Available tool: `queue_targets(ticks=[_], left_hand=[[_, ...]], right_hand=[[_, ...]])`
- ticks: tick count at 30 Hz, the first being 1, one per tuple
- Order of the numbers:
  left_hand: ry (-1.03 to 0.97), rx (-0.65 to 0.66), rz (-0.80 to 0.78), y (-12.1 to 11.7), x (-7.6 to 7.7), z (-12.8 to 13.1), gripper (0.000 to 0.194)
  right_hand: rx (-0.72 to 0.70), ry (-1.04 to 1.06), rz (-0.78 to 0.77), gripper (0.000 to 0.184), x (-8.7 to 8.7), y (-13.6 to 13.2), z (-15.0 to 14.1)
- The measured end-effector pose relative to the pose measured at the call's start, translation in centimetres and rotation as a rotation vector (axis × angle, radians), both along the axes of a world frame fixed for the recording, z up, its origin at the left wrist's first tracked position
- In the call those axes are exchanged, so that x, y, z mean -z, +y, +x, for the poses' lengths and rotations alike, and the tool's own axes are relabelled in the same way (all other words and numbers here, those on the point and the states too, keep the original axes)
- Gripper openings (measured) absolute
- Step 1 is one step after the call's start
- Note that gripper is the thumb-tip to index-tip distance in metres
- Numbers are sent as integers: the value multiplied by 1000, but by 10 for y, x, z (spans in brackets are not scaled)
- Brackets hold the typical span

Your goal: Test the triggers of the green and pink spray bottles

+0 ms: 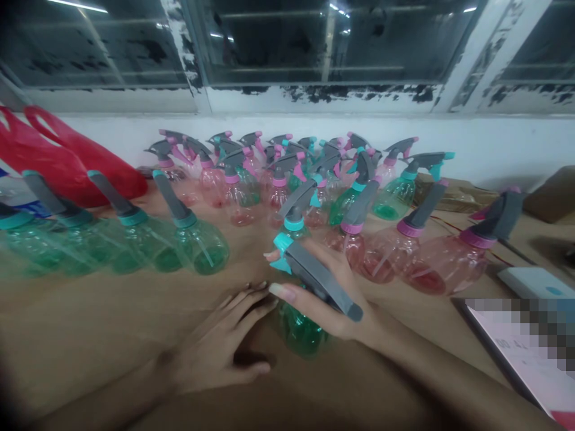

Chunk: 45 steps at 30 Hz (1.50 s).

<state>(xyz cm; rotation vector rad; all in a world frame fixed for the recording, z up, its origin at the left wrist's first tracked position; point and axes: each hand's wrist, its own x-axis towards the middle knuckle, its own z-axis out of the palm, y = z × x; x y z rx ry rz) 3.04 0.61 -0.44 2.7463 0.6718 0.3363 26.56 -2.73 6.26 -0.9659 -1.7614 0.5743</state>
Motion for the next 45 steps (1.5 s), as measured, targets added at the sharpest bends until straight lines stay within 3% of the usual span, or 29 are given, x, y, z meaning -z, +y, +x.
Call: queue_targets(ticks=[31,45], left_hand=[[66,16,59,1,-2,1,75],[87,34,138,1,-2,1,73]], right_hand=[[-43,52,-123,26,-3,-3,-1],[-66,33,-60,20,0,2,0]])
